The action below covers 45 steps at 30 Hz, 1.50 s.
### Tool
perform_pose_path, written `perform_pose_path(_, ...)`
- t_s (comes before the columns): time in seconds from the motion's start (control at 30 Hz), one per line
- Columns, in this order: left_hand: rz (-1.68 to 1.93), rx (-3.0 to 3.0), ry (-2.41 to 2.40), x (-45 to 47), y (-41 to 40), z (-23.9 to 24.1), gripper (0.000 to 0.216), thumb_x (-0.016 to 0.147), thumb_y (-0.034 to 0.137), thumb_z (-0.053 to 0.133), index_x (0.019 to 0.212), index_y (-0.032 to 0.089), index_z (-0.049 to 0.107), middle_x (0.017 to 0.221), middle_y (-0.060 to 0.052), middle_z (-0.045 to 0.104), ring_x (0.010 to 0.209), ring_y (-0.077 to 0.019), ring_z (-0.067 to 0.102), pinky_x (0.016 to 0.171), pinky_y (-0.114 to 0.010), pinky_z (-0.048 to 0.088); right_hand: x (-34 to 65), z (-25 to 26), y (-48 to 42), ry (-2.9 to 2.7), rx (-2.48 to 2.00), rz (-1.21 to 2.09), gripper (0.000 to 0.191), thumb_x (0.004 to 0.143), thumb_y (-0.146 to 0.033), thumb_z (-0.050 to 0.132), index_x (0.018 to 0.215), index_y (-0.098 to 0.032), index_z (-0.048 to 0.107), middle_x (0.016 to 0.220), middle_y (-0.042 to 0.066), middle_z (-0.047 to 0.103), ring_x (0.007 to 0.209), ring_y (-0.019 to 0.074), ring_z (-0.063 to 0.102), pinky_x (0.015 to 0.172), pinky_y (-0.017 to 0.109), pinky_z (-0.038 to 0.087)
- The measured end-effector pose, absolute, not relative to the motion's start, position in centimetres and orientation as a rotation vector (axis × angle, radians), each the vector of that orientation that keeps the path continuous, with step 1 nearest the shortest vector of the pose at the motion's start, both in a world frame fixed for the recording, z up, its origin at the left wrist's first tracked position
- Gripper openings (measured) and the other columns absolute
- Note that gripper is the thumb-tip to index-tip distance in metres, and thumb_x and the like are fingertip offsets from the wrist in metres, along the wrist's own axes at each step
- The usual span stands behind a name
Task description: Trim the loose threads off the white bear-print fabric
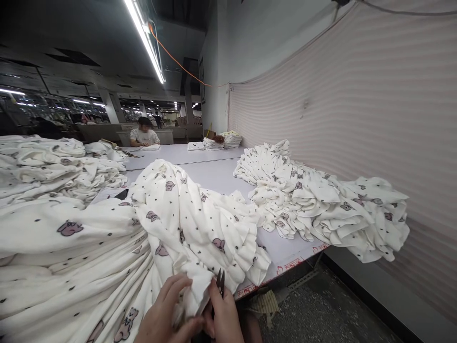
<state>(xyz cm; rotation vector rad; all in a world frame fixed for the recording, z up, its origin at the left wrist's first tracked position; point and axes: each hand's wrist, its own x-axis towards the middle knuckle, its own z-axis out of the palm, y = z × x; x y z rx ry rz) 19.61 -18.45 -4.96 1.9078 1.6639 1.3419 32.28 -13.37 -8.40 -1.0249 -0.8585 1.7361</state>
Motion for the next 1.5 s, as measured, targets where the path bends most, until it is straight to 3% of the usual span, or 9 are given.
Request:
perform_pose_path(0.07, 1.369, 1.977, 1.66, 19.9, -18.6, -5.0, 0.024, 0.078, 0.014, 0.049, 0.099, 0.023, 0.056, 0.105, -0.007, 0.058, 0.094, -0.0221, 0.061, 0.078, -0.03, 0.051, 33.2, -8.2, -13.8, -1.062, -1.117, 1.531, 0.051, 0.073, -0.068, 0.06, 0.079, -0.017, 0.063, 0.039, -0.007, 0.047, 0.031, 0.0081, 0.038, 0.032, 0.017, 0.03)
perform_pose_path(0.17, 1.373, 2.066, 1.572, 19.7, -18.5, -4.3, 0.022, 0.082, 0.009, 0.041, 0.091, 0.023, 0.056, 0.087, -0.003, 0.057, 0.077, -0.0172, 0.06, 0.069, -0.025, 0.051, 35.6, -7.2, -14.2, -1.396, -1.258, 1.056, 0.037, 0.08, -0.055, 0.059, 0.088, -0.019, 0.066, 0.073, 0.004, 0.069, 0.067, 0.0195, 0.064, 0.058, 0.024, 0.05)
perform_pose_path(0.23, 1.368, 2.112, 1.524, 19.5, -18.4, -3.8, 0.024, 0.083, 0.008, 0.04, 0.093, 0.023, 0.056, 0.084, -0.002, 0.056, 0.074, -0.0157, 0.059, 0.067, -0.023, 0.049, 37.3, -6.0, -14.4, -1.632, -1.265, 0.833, 0.03, 0.081, -0.045, 0.06, 0.098, -0.021, 0.066, 0.095, 0.007, 0.069, 0.089, 0.0229, 0.065, 0.075, 0.026, 0.051)
perform_pose_path(0.3, 1.34, 2.155, 1.487, 19.3, -18.5, -3.5, 0.027, 0.083, 0.006, 0.039, 0.095, 0.023, 0.056, 0.086, -0.002, 0.056, 0.075, -0.0149, 0.058, 0.068, -0.022, 0.049, 38.6, -4.5, -14.6, -1.854, -1.217, 0.761, 0.028, 0.084, -0.04, 0.058, 0.106, -0.023, 0.066, 0.101, 0.007, 0.068, 0.094, 0.0222, 0.065, 0.079, 0.026, 0.051)
perform_pose_path(0.6, 1.334, 2.145, 1.446, 19.1, -18.9, -3.4, 0.03, 0.085, 0.006, 0.036, 0.099, 0.022, 0.057, 0.086, -0.003, 0.054, 0.077, -0.0148, 0.058, 0.069, -0.022, 0.05, 38.4, -0.6, -14.7, -2.216, -1.085, 0.78, 0.021, 0.09, -0.033, 0.052, 0.096, -0.026, 0.071, 0.087, 0.003, 0.071, 0.082, 0.02, 0.067, 0.071, 0.024, 0.05)
perform_pose_path(0.73, 1.359, 2.134, 1.474, 18.9, -19.1, -3.3, 0.029, 0.088, 0.009, 0.038, 0.103, 0.023, 0.058, 0.087, -0.003, 0.052, 0.075, -0.0143, 0.058, 0.067, -0.022, 0.05, 38.8, -0.6, -14.7, -2.052, -1.173, 0.701, 0.025, 0.09, -0.038, 0.051, 0.105, -0.027, 0.068, 0.096, 0.005, 0.07, 0.089, 0.0214, 0.066, 0.074, 0.025, 0.05)
perform_pose_path(0.83, 1.405, 2.121, 1.496, 18.9, -19.1, -3.4, 0.028, 0.088, 0.01, 0.038, 0.101, 0.023, 0.059, 0.099, -0.006, 0.056, 0.076, -0.0137, 0.061, 0.068, -0.023, 0.051, 38.7, -0.1, -14.5, -2.107, -1.106, 0.772, 0.022, 0.09, -0.036, 0.052, 0.101, -0.026, 0.068, 0.094, 0.004, 0.069, 0.088, 0.0209, 0.065, 0.075, 0.026, 0.049)
perform_pose_path(0.93, 1.404, 2.214, 1.443, 18.6, -18.9, -3.5, 0.03, 0.086, 0.006, 0.039, 0.103, 0.024, 0.056, 0.112, -0.007, 0.061, 0.094, -0.0165, 0.064, 0.081, -0.024, 0.052, 38.2, 0.4, -14.4, -2.23, -1.053, 0.836, 0.018, 0.089, -0.032, 0.053, 0.091, -0.024, 0.07, 0.087, 0.003, 0.068, 0.081, 0.0193, 0.064, 0.072, 0.025, 0.047)
perform_pose_path(1.5, 1.371, 2.138, 1.488, 18.8, -18.8, -2.8, 0.031, 0.075, 0.003, 0.043, 0.096, 0.023, 0.054, 0.101, -0.003, 0.068, 0.094, -0.0173, 0.065, 0.081, -0.024, 0.052, 37.6, 0.2, -13.9, -2.137, -0.96, 0.91, 0.015, 0.085, -0.026, 0.059, 0.087, -0.024, 0.074, 0.083, 0.002, 0.071, 0.079, 0.0185, 0.067, 0.071, 0.023, 0.048)
